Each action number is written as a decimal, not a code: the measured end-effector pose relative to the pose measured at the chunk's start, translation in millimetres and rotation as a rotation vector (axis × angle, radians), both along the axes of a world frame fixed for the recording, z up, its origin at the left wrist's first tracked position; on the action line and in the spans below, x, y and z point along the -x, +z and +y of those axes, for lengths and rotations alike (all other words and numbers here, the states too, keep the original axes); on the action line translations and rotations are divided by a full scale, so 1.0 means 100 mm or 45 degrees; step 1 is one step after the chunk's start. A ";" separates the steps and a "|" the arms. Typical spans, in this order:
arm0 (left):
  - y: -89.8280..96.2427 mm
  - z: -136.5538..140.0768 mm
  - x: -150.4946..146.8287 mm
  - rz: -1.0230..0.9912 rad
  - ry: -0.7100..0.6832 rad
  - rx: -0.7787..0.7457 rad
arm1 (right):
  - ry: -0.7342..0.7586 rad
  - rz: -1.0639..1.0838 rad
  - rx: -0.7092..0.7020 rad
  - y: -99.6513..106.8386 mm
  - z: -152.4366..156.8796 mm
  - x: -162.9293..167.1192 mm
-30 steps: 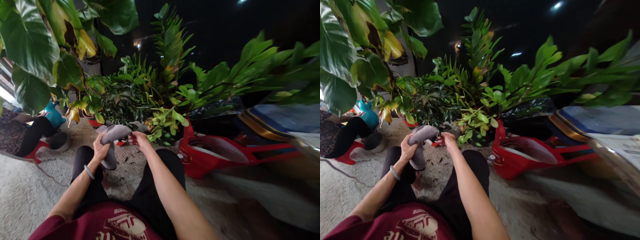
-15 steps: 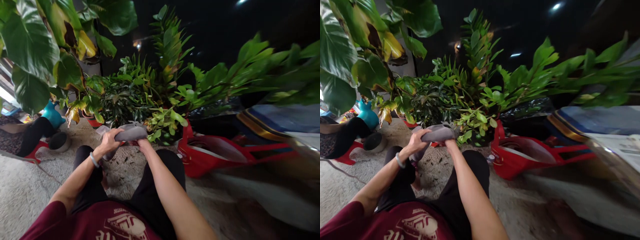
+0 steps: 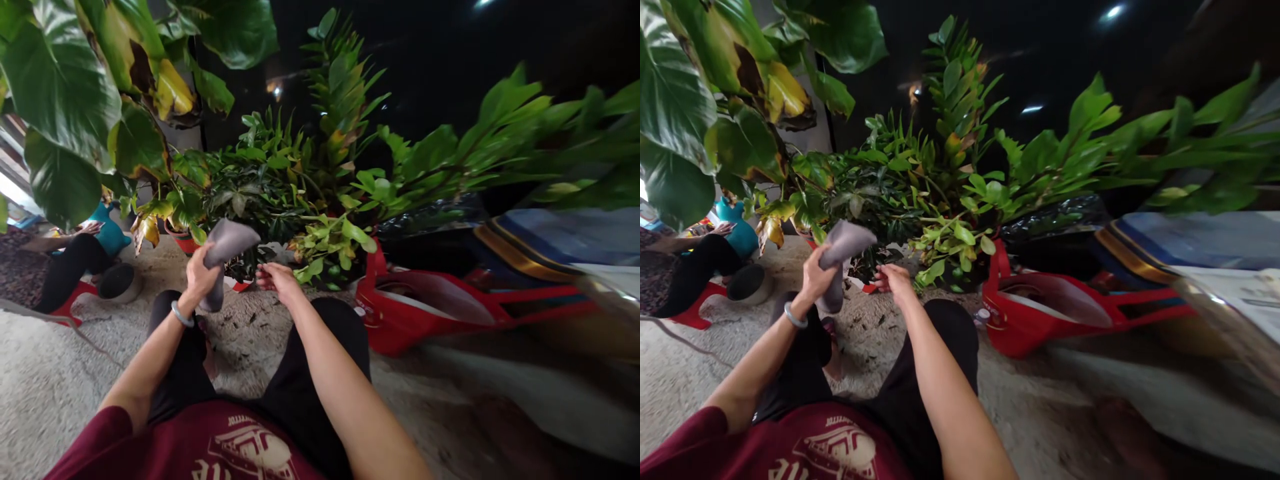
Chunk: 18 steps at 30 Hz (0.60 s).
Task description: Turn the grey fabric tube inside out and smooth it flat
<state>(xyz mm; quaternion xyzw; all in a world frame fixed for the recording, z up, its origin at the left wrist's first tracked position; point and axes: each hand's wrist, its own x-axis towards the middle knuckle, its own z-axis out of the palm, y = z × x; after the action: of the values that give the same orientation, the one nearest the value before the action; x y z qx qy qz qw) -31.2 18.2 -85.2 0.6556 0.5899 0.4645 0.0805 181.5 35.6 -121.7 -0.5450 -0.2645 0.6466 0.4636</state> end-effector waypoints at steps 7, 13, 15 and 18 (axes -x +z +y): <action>0.07 -0.20 -0.01 -0.082 -0.008 -0.060 | 0.011 0.010 -0.007 0.00 -0.02 -0.01; 0.70 0.49 0.00 -0.122 0.149 -0.278 | 0.020 0.043 -0.036 -0.02 -0.01 0.00; 0.50 0.41 -0.06 -0.101 0.134 -0.143 | 0.013 0.036 -0.029 -0.03 0.00 -0.01; 0.08 0.04 -0.15 -0.070 0.043 0.145 | -0.039 0.020 -0.017 -0.06 0.02 -0.02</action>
<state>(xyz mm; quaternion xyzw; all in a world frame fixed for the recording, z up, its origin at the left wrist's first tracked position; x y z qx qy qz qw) -16.6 22.4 -77.5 0.6268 0.6239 0.4493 0.1263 184.0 37.2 -127.5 -0.5407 -0.2568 0.6420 0.4791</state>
